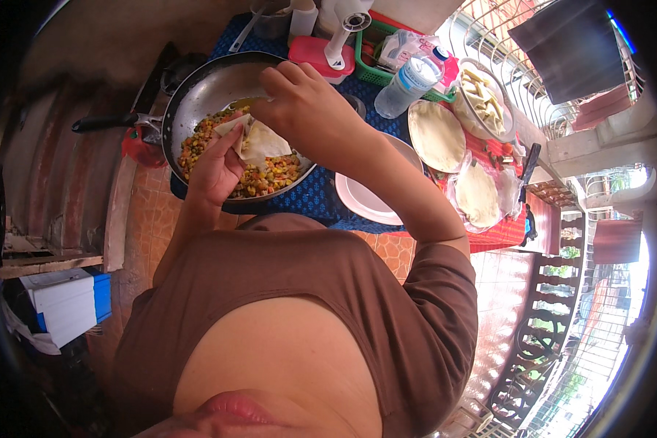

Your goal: The person assembles samosas by placing a thin dough wrapper on a plate, scooping a spiced vegetable filling from a pan into the wrapper, and folding the wrapper into a sealed triangular shape. The finished samosas are placed in a bowl.

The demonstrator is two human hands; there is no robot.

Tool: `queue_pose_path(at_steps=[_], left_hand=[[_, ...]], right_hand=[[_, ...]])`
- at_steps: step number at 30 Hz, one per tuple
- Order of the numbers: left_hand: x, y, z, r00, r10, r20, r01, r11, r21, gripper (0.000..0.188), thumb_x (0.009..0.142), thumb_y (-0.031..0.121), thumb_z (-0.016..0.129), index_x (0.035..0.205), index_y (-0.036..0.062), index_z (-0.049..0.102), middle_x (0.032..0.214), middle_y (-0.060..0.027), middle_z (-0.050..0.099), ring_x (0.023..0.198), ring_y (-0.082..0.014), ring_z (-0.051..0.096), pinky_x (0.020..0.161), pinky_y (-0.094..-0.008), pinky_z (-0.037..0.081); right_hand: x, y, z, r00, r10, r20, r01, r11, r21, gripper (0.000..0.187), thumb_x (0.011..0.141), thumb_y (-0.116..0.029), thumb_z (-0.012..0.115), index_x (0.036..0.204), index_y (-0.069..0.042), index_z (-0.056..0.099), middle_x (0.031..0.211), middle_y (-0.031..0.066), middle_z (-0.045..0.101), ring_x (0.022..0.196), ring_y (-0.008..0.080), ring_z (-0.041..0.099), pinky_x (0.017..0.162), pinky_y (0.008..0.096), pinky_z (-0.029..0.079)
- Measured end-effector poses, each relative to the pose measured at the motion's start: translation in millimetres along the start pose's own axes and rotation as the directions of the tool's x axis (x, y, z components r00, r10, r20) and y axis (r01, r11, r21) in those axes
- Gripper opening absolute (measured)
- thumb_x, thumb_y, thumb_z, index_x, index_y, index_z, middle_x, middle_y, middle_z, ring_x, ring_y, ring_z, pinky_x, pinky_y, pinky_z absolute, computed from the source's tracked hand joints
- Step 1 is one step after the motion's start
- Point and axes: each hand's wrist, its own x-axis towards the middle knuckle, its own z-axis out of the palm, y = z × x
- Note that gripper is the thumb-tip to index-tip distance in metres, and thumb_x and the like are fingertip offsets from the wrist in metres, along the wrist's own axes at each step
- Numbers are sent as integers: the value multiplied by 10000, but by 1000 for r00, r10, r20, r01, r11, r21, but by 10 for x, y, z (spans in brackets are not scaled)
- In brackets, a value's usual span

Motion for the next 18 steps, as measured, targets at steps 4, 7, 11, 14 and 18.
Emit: queue_pose_path(at_steps=[4,7,11,14,18], left_hand=[[-2,29,8,999,20,-27,-21,1000,-23,351,925,123,571,1255,57,469,1200,-91,569,1122,-189,557,968,-342,458],[0,81,21,998,1,-60,-4,998,-62,323,922,124,575,1229,52,503,1196,-90,575,1128,-189,555,976,-345,457],[3,96,41,998,13,-59,-16,998,-57,303,919,129,579,1206,47,528,1187,-89,582,1127,-187,556,981,-347,455],[21,98,51,999,8,-52,-10,999,-43,302,917,139,583,1201,51,531,1182,-85,583,1124,-185,556,981,-348,453],[71,105,-36,993,37,-111,-40,999,-25,306,912,145,592,1200,60,530,1178,-77,582,1123,-184,553,981,-351,448]], right_hand=[[-38,37,-46,1000,26,-11,-26,999,34,319,635,30,609,922,-99,665,938,72,531,950,259,530,849,373,435],[-85,59,-131,997,75,-34,-74,997,27,335,632,39,607,930,-98,676,925,74,530,944,258,537,840,373,444],[-41,85,-87,997,66,-40,-66,998,-5,328,634,43,603,923,-93,677,933,70,528,952,253,533,845,371,443],[-38,81,-40,997,71,-11,-72,997,-17,316,643,45,598,917,-91,675,939,68,526,954,253,530,853,371,438],[-89,125,-60,993,120,7,-119,992,-51,299,657,50,587,906,-89,674,929,66,528,946,255,529,857,373,431]])
